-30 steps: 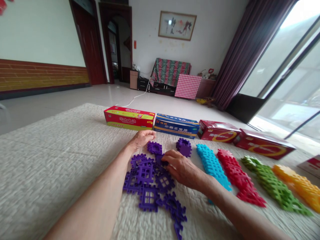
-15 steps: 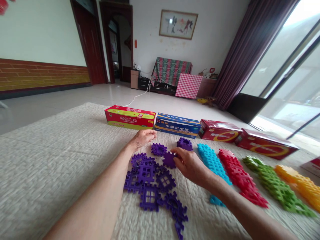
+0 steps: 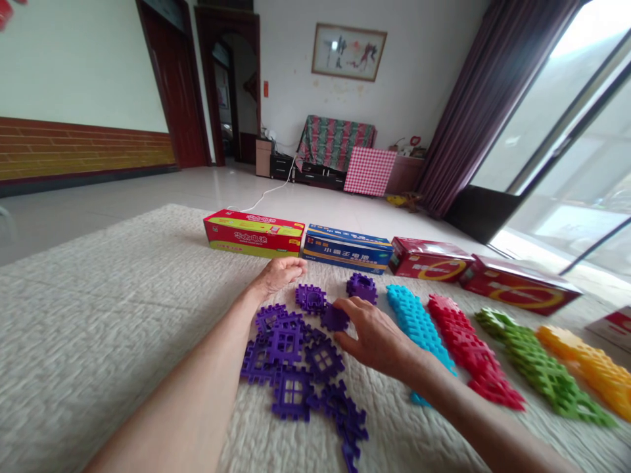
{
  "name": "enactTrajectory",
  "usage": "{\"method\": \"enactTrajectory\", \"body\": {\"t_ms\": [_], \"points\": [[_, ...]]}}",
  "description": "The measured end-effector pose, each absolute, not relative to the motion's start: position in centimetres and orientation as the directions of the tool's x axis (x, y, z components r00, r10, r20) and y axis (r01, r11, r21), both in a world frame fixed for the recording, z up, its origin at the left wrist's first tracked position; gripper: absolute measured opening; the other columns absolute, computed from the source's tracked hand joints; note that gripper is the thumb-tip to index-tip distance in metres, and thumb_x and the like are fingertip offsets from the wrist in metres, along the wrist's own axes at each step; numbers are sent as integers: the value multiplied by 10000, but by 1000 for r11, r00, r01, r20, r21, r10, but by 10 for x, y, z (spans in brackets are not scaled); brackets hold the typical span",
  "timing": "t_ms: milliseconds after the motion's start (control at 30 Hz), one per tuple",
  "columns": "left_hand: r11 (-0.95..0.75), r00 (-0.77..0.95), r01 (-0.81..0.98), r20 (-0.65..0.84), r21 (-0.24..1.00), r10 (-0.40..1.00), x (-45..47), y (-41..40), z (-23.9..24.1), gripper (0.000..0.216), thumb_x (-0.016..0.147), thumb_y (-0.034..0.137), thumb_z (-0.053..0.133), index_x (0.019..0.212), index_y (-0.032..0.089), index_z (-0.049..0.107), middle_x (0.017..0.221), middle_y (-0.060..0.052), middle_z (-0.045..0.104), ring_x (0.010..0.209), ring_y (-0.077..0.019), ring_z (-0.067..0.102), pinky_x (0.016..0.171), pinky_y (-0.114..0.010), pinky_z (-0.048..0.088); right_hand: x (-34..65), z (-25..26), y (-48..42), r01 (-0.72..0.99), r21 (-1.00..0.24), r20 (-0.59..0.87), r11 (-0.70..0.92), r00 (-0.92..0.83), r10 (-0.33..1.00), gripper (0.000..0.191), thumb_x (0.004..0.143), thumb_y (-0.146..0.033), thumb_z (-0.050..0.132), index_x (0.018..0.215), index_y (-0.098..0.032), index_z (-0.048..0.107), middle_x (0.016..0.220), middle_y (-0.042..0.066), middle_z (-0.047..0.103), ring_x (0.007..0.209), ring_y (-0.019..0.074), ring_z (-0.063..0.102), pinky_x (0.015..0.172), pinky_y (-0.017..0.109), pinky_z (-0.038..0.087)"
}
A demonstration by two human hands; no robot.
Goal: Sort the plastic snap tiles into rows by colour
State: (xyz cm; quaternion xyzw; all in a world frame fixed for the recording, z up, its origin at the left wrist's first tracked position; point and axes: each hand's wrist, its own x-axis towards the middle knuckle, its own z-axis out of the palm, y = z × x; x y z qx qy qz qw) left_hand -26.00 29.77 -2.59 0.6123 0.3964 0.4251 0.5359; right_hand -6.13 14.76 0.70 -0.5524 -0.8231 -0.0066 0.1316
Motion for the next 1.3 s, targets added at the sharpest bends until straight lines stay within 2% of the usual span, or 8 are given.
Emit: {"method": "enactTrajectory", "body": {"t_ms": [200, 400, 567, 667, 800, 933, 1133, 1300], "points": [[-120, 339, 22, 106, 992, 935, -261, 299, -27, 390, 633, 308, 681, 986, 141, 685, 885, -68, 718, 828, -161, 630, 721, -279, 463, -49, 21, 152, 932, -50, 269, 359, -333, 904, 430, 752, -214, 523, 1173, -128, 518, 1048, 140, 623, 932, 244, 601, 789, 374, 478], [-87, 331, 24, 74, 996, 941, -261, 298, -25, 400, 606, 330, 701, 962, 148, 687, 891, -73, 716, 868, -178, 631, 742, -293, 464, -21, 28, 165, 965, -58, 393, 257, -215, 894, 491, 710, -211, 546, 1195, -153, 492, 1103, 136, 539, 935, 252, 579, 762, 366, 472], [-95, 330, 28, 81, 995, 941, -261, 298, -25, 387, 612, 329, 693, 958, 155, 689, 899, -71, 712, 868, -175, 629, 750, -294, 461, -24, 20, 164, 978, 28, 341, 207, -204, 918, 446, 695, -168, 545, 1140, -168, 508, 1059, 108, 516, 882, 224, 564, 745, 339, 456], [-103, 329, 30, 88, 994, 940, -261, 297, -25, 366, 615, 319, 684, 942, 155, 692, 884, -68, 712, 851, -170, 625, 746, -292, 457, -29, 19, 162, 976, 119, 321, 182, -211, 923, 436, 688, -153, 551, 1122, -172, 516, 1065, 104, 526, 930, 237, 550, 795, 356, 439], [-96, 332, 26, 82, 995, 940, -261, 296, -24, 373, 617, 297, 674, 958, 146, 689, 879, -71, 712, 832, -163, 621, 742, -289, 453, -30, 21, 162, 971, 154, 315, 183, -224, 922, 432, 696, -159, 570, 1125, -170, 523, 1098, 116, 530, 989, 260, 535, 828, 384, 435], [-89, 328, 32, 73, 996, 942, -261, 296, -23, 380, 617, 290, 678, 968, 144, 686, 891, -75, 712, 829, -166, 618, 739, -291, 452, -32, 23, 160, 971, 111, 331, 209, -235, 914, 454, 712, -190, 600, 1158, -157, 524, 1140, 138, 531, 1001, 278, 537, 844, 426, 450], [-110, 339, 33, 92, 993, 936, -261, 297, -25, 383, 642, 301, 668, 993, 147, 688, 902, -68, 710, 838, -161, 623, 746, -281, 448, -56, 17, 155, 820, -70, 298, 568, -526, 796, 400, 852, -125, 442, 1244, -176, 498, 1296, 110, 528, 1177, 215, 496, 999, 401, 419], [-126, 325, 32, 109, 991, 940, -260, 297, -25, 399, 630, 314, 669, 985, 135, 689, 858, -64, 712, 797, -157, 618, 729, -280, 446, -75, 12, 149, 744, -143, 226, 652, -617, 754, 457, 838, -64, 392, 1280, -147, 477, 1344, 120, 508, 1221, 209, 478, 1028, 390, 416]]}}
